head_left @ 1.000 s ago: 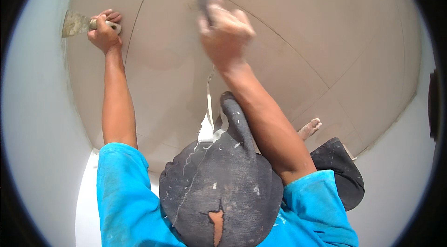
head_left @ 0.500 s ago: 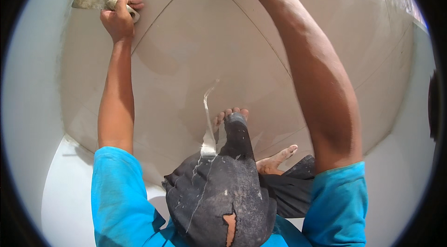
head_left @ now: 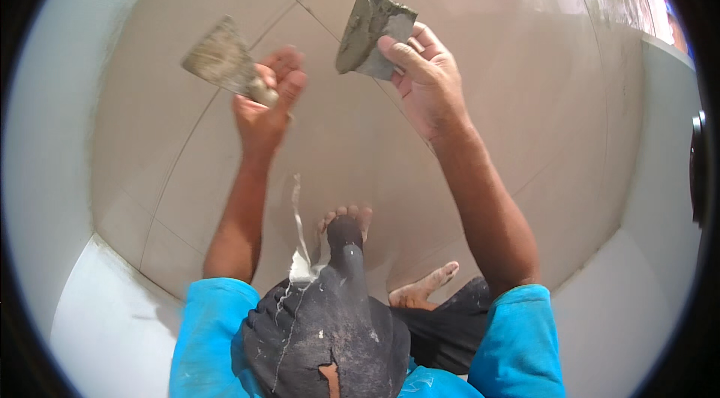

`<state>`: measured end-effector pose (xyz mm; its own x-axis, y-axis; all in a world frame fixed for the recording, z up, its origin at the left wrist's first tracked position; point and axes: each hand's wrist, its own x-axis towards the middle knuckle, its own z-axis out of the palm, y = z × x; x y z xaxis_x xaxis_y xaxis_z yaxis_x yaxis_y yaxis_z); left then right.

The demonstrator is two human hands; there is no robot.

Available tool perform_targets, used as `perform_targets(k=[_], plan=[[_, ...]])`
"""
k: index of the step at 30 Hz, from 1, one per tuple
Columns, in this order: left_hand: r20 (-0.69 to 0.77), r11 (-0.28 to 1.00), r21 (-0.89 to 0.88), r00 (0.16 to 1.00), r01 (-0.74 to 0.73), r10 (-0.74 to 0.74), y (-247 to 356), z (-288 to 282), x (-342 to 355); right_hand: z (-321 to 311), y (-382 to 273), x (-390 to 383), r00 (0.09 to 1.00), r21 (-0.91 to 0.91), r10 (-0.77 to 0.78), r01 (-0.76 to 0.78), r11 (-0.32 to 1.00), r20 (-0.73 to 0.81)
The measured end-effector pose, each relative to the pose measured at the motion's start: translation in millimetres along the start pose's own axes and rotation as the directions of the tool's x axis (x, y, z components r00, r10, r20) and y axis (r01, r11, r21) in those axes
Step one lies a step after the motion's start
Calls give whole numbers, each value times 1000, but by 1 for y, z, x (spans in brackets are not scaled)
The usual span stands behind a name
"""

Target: The person applies grout to the gaps between floor tiles using a small trowel and a larger float. They then wipe the excess grout off the tile surface with a cloth. The person repeats this process across different sections of the tiled floor.

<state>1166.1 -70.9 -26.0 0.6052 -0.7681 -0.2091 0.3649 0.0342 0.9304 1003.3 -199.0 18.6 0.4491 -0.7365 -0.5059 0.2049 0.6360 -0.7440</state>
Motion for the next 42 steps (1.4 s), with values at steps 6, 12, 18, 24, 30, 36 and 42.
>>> perform_targets(k=[6,12,18,24,30,36,42], plan=[[-156,973,32,963,227,-220,-4,43,-10,15,31,14,996,107,73,-68,992,-46],[-287,990,-79,948,121,-138,0,45,8,24,16,51,958,-362,-243,176,915,-149],[-367,993,-83,924,81,-106,10,19,8,-101,-100,178,427,-958,-898,-287,-23,-107],[-536,997,38,843,74,-42,-3,-20,26,-166,-194,196,551,-953,-816,-302,-1,-174],[-503,999,-8,863,50,-47,-26,-62,40,-275,-284,67,457,-966,-881,-259,-1,-121],[-443,997,77,896,17,19,-41,-98,69,-356,-287,-143,322,-946,-922,-303,113,-213],[-316,987,119,939,-107,140,-41,-109,88,-354,-220,-350,117,-903,-937,-328,277,-330]])
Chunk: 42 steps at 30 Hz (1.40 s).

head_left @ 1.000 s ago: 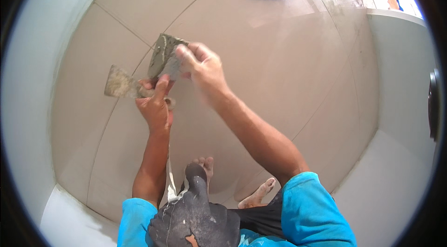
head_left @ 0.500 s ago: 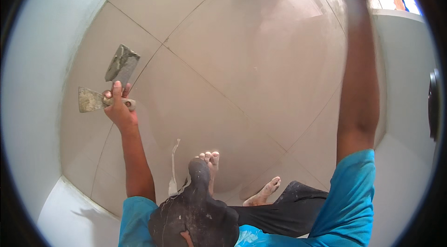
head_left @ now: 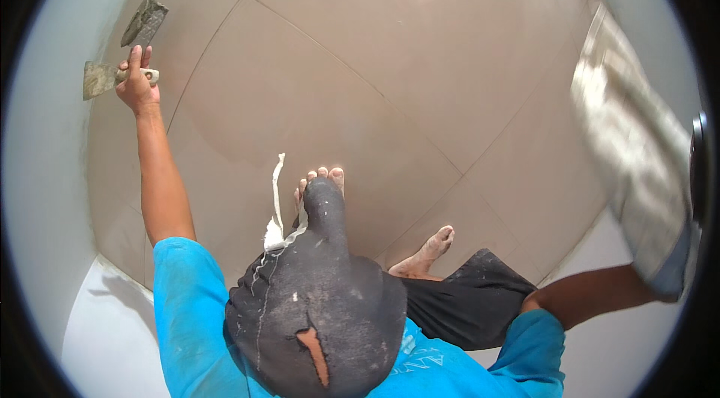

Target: The person applies grout to the gaps between floor tiles using a small trowel and a larger float. They then wipe the excess grout off the tile surface with a cloth. The person repeats this process across different sections of the tiled floor.

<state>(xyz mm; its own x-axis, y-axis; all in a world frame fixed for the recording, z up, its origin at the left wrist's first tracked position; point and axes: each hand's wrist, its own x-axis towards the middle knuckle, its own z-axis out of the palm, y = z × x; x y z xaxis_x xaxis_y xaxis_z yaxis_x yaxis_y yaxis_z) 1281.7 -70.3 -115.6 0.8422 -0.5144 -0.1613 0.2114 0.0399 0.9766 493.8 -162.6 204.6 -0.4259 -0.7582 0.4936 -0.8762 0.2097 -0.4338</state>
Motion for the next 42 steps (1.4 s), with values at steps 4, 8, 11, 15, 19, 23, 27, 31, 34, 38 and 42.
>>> perform_targets(k=[4,8,11,15,19,23,27,31,34,38,42], plan=[[1,999,28,1000,-30,30,-4,-1,0,-35,15,-94,994,51,79,-75,996,-70],[15,999,11,999,-46,46,-7,-7,6,15,8,-196,986,190,61,-32,981,-152],[44,999,-13,998,-33,34,-10,-10,16,62,20,-278,993,119,16,-29,992,116],[80,998,-63,996,-30,35,-8,-4,12,103,58,-356,739,-92,-230,367,925,634],[140,991,-101,985,-83,97,-3,-1,-6,152,39,-388,779,25,-302,347,938,550],[68,996,-77,997,-42,47,-2,-4,-10,197,-68,-395,701,24,-311,388,922,642],[38,997,-41,997,-64,66,-5,-5,-7,260,-212,-397,709,266,-431,339,902,558],[-63,999,-18,997,-48,47,1,4,-22,335,-321,-391,825,524,-437,210,825,358],[-63,989,126,995,-73,82,7,20,-35,349,-336,-381,682,626,-637,330,706,359],[-52,997,-33,996,-73,71,7,39,-44,310,-249,-364,510,704,-786,410,580,350],[-30,996,-56,997,-70,68,-1,40,-39,243,-85,-349,675,305,-428,301,904,602]])
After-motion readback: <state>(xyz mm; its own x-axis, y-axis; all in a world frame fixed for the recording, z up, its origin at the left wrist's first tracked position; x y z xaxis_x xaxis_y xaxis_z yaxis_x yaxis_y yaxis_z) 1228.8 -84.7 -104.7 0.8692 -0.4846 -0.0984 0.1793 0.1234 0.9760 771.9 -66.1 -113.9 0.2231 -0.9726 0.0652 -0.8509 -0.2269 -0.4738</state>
